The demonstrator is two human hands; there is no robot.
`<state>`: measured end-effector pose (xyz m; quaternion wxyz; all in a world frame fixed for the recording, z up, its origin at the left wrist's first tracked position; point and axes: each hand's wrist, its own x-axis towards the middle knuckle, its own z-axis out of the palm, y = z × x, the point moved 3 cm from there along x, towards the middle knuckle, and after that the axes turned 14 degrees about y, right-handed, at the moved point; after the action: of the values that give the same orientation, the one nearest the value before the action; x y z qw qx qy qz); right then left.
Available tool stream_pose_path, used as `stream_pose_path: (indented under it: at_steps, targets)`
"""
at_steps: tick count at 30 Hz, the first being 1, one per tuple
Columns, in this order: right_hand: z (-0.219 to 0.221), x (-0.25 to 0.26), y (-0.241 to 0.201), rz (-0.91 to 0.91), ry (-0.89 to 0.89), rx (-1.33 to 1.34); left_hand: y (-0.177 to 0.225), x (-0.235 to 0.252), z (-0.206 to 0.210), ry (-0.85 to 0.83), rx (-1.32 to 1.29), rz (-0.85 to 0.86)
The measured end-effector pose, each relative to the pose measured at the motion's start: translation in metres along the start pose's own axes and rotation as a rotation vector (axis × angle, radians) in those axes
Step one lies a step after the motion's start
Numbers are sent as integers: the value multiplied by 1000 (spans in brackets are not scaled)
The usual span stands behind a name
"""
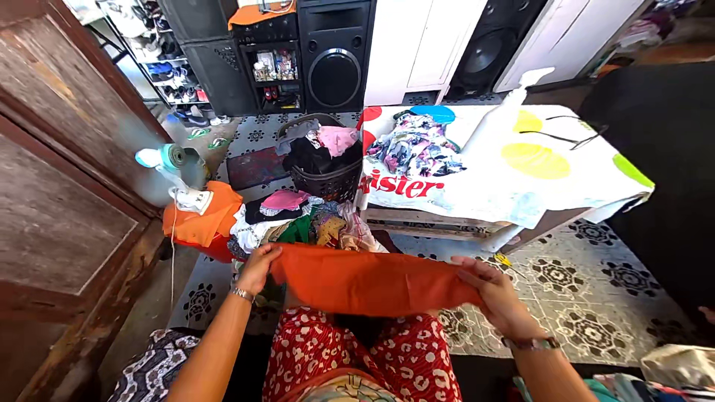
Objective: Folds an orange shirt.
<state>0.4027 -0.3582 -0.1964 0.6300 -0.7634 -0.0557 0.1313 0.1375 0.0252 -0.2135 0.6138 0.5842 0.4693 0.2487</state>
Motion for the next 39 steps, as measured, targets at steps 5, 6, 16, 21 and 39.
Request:
stream_pose_path:
  at_steps: [5, 6, 16, 21, 39]
  targets:
    - [5, 33, -98, -178, 129, 111, 107, 13, -9, 142, -309, 143]
    - [3, 34, -117, -247, 128, 118, 127, 8, -16, 114, -383, 235]
    - [-35, -28, -90, -447, -612, -606, 95, -48, -98, -223, 419, 480]
    - [-53, -69, 11, -50, -1042, -747, -38, -95, -112, -808, 770, 9]
    - [-13, -17, 105, 157, -195, -454, -142, -76, -51, -30, 269, -424]
